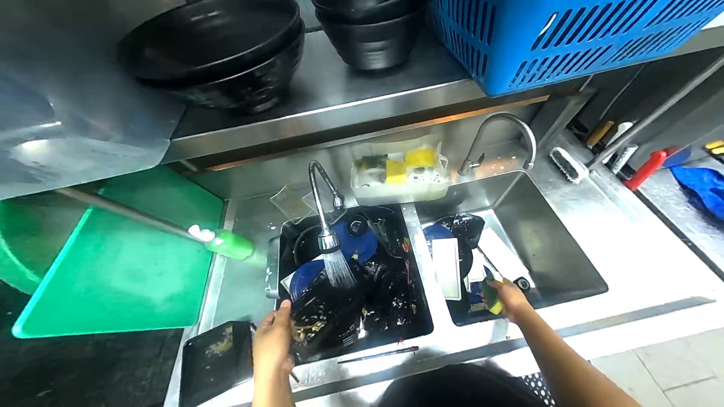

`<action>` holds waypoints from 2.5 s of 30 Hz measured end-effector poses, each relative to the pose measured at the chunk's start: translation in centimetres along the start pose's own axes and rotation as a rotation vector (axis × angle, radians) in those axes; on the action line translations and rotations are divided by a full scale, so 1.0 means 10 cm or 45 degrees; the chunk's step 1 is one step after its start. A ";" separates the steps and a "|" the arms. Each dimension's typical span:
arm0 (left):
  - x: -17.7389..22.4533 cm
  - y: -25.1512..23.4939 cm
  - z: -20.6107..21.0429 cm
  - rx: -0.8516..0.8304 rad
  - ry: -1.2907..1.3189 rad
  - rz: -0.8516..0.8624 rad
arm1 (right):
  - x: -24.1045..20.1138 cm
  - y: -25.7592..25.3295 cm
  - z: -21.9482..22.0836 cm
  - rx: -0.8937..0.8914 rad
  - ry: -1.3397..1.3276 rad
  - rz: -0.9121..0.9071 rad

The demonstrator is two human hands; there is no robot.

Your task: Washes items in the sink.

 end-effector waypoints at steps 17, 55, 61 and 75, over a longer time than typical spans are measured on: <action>-0.69 -0.42 0.78 -0.530 0.470 -0.459 | -1.19 0.98 2.47 -0.911 -0.101 -0.076; -0.19 -0.37 1.65 -0.650 0.864 -0.611 | -1.70 1.33 1.11 -0.313 -0.479 -0.439; -0.25 -0.08 1.71 -0.543 0.830 -0.640 | -1.55 1.72 1.50 -0.383 -0.143 -0.688; -0.08 0.95 2.07 -1.586 1.297 -0.711 | -1.30 2.58 2.20 -1.244 1.178 -1.912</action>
Point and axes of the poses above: each hand's wrist, its own y-axis away from the middle knuckle, its own z-axis out of the palm, x = y × z, the point moved 6 cm from there along -y, towards the middle knuckle, and after that the axes turned 10 degrees about -z, right-handed, at the moved point
